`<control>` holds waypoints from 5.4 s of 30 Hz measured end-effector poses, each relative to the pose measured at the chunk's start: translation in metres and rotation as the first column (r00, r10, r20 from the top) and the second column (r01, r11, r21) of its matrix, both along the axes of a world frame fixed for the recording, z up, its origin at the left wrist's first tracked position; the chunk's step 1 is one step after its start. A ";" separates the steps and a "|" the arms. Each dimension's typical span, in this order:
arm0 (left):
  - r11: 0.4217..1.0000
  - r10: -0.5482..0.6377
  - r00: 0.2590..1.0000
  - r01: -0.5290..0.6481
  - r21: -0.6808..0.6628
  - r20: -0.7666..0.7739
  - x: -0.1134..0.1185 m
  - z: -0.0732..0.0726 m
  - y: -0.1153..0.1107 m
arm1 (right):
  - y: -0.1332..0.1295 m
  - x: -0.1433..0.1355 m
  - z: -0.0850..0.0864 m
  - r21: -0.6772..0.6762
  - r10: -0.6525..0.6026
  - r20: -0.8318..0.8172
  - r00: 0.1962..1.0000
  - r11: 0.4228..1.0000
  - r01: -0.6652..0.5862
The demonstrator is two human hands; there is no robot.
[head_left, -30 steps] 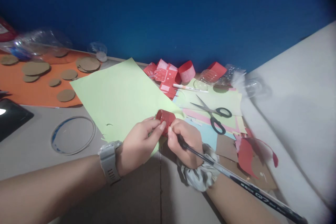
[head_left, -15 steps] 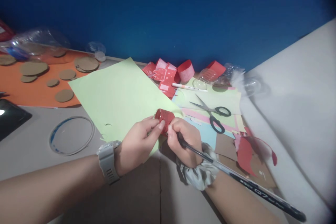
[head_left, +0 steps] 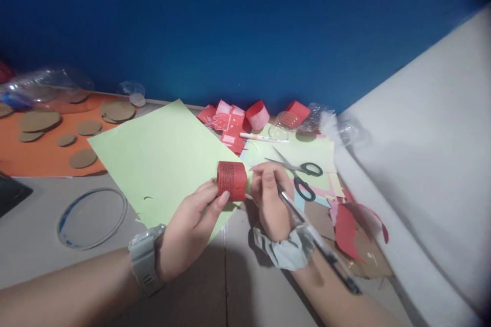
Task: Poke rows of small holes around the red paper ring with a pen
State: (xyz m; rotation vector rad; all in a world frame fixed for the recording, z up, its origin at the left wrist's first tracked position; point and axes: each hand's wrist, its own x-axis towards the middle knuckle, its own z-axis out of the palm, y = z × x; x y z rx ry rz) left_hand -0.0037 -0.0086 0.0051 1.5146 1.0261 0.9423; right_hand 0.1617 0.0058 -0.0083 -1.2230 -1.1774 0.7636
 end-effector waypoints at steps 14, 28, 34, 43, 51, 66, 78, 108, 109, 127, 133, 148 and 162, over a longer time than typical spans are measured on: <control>0.999 -0.032 0.996 0.030 -0.024 -0.085 0.000 0.000 0.003 | -0.008 -0.007 0.018 -0.081 0.223 0.174 0.959 0.974 -0.211; 0.991 0.125 0.992 -0.125 -0.053 -0.010 0.001 0.008 0.005 | -0.011 -0.006 0.014 -0.049 0.263 0.251 0.932 0.965 -0.259; 0.988 0.130 0.991 -0.131 -0.086 -0.013 0.002 0.009 0.004 | -0.010 -0.008 0.017 -0.031 0.231 0.310 0.922 0.972 -0.233; 0.988 0.109 0.994 -0.108 -0.111 0.001 0.002 0.007 0.005 | -0.011 -0.009 0.015 -0.052 0.226 0.339 0.913 0.974 -0.222; 0.985 0.131 0.991 -0.131 -0.114 -0.006 0.002 0.005 0.006 | -0.011 -0.007 0.016 -0.088 0.241 0.280 0.929 0.970 -0.225; 0.988 0.126 0.992 -0.125 -0.088 0.002 0.001 0.003 0.007 | -0.012 -0.007 0.017 -0.120 0.284 0.240 0.928 0.958 -0.262; 0.990 0.023 0.987 0.001 0.143 -0.162 -0.003 -0.003 0.006 | -0.009 -0.008 0.013 -0.075 0.212 0.055 0.976 0.975 -0.208; 0.946 0.316 0.936 -0.324 -0.027 -0.152 0.000 0.003 0.001 | -0.012 -0.008 0.018 -0.033 0.305 0.331 0.893 0.950 -0.312; 0.944 0.321 0.935 -0.328 -0.028 -0.150 -0.001 0.003 0.001 | -0.012 -0.008 0.017 -0.043 0.307 0.326 0.894 0.950 -0.310; 0.995 0.072 0.969 -0.085 -0.043 -0.237 0.002 -0.002 0.004 | -0.015 -0.007 0.001 -0.050 0.242 0.038 0.969 0.969 -0.240; 0.999 -0.023 0.955 0.010 -0.046 -0.294 0.002 -0.001 0.007 | -0.015 -0.005 -0.004 -0.120 0.210 0.051 0.976 0.972 -0.203; 1.000 -0.001 0.948 -0.008 -0.026 -0.319 0.001 -0.003 0.005 | -0.015 -0.006 0.001 -0.185 0.235 0.065 0.970 0.958 -0.220; 1.000 -0.002 0.946 0.005 0.006 -0.323 0.001 -0.003 0.007 | -0.015 -0.006 0.003 -0.209 0.242 0.072 0.968 0.952 -0.222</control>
